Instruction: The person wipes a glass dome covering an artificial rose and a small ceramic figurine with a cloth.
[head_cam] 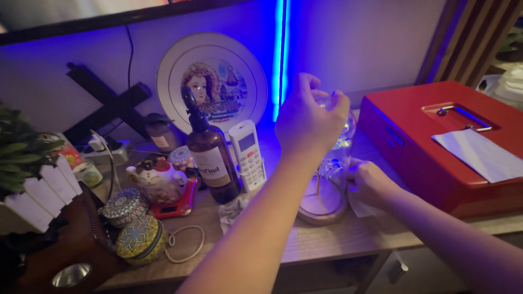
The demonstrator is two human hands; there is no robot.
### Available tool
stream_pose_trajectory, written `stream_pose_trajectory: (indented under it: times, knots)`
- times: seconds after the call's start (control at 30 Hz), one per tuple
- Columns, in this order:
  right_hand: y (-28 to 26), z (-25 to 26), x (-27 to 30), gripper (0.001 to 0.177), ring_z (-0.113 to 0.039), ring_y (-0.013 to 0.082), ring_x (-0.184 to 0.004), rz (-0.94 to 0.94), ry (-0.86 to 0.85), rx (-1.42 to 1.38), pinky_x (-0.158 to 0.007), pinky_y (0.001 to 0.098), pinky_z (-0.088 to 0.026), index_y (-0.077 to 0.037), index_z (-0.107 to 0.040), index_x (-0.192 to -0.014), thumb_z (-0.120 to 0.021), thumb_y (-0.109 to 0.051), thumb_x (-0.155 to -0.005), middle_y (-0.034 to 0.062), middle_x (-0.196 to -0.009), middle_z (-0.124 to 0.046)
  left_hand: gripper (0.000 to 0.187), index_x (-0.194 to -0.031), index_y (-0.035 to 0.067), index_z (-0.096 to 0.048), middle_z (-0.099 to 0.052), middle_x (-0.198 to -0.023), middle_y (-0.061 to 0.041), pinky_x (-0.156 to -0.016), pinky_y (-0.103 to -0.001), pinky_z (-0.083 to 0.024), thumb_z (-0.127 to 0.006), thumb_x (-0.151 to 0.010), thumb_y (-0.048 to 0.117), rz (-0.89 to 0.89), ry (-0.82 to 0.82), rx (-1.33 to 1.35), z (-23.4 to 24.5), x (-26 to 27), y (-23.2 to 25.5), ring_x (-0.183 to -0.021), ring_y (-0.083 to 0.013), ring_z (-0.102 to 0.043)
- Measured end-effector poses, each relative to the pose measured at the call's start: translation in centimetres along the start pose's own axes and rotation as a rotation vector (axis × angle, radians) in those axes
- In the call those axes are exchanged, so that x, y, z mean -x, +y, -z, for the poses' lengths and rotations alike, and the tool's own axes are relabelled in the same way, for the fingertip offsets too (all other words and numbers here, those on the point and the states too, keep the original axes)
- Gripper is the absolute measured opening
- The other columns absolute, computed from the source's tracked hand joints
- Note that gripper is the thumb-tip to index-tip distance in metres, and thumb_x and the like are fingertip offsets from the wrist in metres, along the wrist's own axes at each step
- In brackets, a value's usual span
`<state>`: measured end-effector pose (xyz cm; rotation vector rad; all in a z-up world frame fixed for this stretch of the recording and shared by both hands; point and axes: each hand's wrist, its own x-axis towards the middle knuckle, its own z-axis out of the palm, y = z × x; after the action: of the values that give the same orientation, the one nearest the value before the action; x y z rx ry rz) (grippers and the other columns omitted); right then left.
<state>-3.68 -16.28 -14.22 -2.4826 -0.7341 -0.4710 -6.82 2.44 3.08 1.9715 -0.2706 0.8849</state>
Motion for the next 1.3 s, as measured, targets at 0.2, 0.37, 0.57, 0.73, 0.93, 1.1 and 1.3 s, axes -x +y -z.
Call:
stream_pose_trajectory:
  times: [0.2, 0.37, 0.57, 0.73, 0.93, 1.1, 1.3]
  knots:
    - [1.1, 0.5, -0.1, 0.024, -0.075, 0.0204, -0.097, -0.040, -0.129, -0.188, -0.085, 0.0377, -0.058, -0.010, -0.079, -0.104, -0.071, -0.014, -0.081, 0.0086, -0.105, -0.077, 0.045, -0.114, 0.011, -0.056, -0.077, -0.095, -0.003, -0.075, -0.043, -0.057, -0.068, -0.082, 0.040, 0.020, -0.014, 0.007, 0.3, 0.0, 0.1, -0.090, -0.0257, -0.075]
    - [0.7, -0.3, 0.1, 0.027, -0.076, 0.0173, -0.092, -0.478, -0.059, -0.293, -0.083, 0.0346, -0.060, -0.013, -0.078, -0.112, -0.075, -0.020, -0.087, 0.0095, -0.100, -0.080, 0.045, -0.114, 0.011, -0.056, -0.076, -0.096, -0.004, -0.075, -0.043, -0.057, -0.068, -0.081, 0.040, 0.025, -0.016, 0.017, 0.2, 0.0, 0.1, -0.089, -0.0256, -0.075]
    - [1.5, -1.2, 0.8, 0.024, -0.073, 0.0189, -0.097, -0.141, 0.090, -0.262, -0.084, 0.0350, -0.057, -0.006, -0.080, -0.104, -0.073, -0.007, -0.081, 0.0085, -0.109, -0.077, 0.047, -0.116, 0.010, -0.055, -0.076, -0.096, -0.004, -0.074, -0.045, -0.057, -0.068, -0.082, 0.039, 0.021, 0.007, 0.012, 0.0, 0.2, 0.0, -0.090, -0.0271, -0.075]
    - [-0.3, -0.3, 3.4, 0.019, -0.072, 0.0244, -0.080, -0.228, 0.105, -0.097, -0.074, 0.0362, -0.057, -0.004, -0.079, -0.095, -0.077, -0.005, -0.077, 0.0099, -0.088, -0.068, 0.046, -0.116, 0.010, -0.055, -0.077, -0.095, -0.003, -0.076, -0.044, -0.057, -0.067, -0.082, 0.040, -0.001, 0.016, 0.016, 0.1, 0.2, -0.1, -0.091, -0.0263, -0.075]
    - [-2.5, 0.1, 5.6, 0.017, -0.065, 0.0230, -0.072, -0.195, 0.155, -0.151, -0.065, 0.0357, -0.055, -0.006, -0.079, -0.094, -0.075, -0.006, -0.077, 0.0084, -0.078, -0.065, 0.047, -0.116, 0.010, -0.055, -0.076, -0.096, -0.004, -0.073, -0.044, -0.056, -0.068, -0.081, 0.039, 0.012, 0.021, 0.011, -0.4, 0.0, -0.4, -0.087, -0.0269, -0.075]
    - [-0.1, 0.4, 2.9, 0.011, -0.072, 0.0217, -0.072, -0.048, 0.122, -0.028, -0.067, 0.0321, -0.057, -0.006, -0.078, -0.086, -0.077, -0.008, -0.075, 0.0074, -0.083, -0.071, 0.046, -0.114, 0.010, -0.056, -0.077, -0.094, -0.004, -0.075, -0.042, -0.058, -0.068, -0.081, 0.040, -0.046, 0.027, 0.025, -0.6, -0.1, -1.0, -0.087, -0.0261, -0.076]
    - [0.0, -0.4, -2.0, 0.031, -0.077, 0.0216, -0.087, -0.150, 0.003, -0.254, -0.078, 0.0343, -0.059, -0.011, -0.072, -0.108, -0.077, -0.011, -0.077, 0.0070, -0.096, -0.079, 0.048, -0.116, 0.010, -0.055, -0.077, -0.094, -0.004, -0.076, -0.042, -0.058, -0.068, -0.081, 0.041, -0.038, 0.042, 0.037, -0.6, 0.1, -0.9, -0.088, -0.0263, -0.075]
